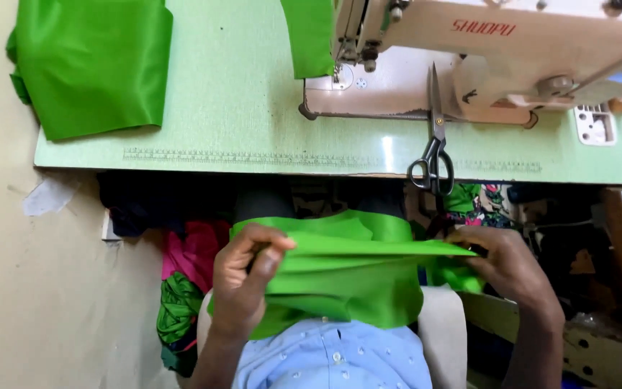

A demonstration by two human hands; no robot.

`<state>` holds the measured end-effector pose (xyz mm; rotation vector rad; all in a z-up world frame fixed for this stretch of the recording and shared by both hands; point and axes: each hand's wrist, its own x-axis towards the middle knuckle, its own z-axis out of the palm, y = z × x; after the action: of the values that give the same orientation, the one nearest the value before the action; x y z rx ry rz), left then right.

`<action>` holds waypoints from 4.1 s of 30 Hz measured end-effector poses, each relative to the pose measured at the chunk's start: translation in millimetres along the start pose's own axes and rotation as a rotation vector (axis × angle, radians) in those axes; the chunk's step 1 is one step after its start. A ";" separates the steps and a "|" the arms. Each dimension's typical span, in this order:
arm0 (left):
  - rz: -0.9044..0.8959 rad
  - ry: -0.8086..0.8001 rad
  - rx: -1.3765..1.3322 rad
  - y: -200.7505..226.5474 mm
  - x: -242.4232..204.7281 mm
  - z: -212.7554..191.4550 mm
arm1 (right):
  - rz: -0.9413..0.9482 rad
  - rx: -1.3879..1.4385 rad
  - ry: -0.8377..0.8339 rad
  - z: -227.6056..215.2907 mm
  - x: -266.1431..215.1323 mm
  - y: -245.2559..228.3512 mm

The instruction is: Folding and aligning green fabric strips at a sewing workstation.

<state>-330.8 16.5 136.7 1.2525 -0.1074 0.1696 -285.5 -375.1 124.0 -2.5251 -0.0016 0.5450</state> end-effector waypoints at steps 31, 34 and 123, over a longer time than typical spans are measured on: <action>-0.422 -0.331 -0.437 -1.8 61.5 55.3 | -0.532 0.968 0.545 30.2 32.0 -160.8; -0.388 -0.424 -0.352 3.1 67.5 54.2 | -0.548 0.874 0.484 21.2 20.4 -172.1; 0.388 0.196 1.300 -206.8 273.0 -32.4 | 0.019 0.944 -0.030 196.2 108.3 -90.5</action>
<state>-24.5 3.5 -19.3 2.4891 -0.0622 0.7809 -250.9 -184.6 -20.7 -1.5967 0.2170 0.4441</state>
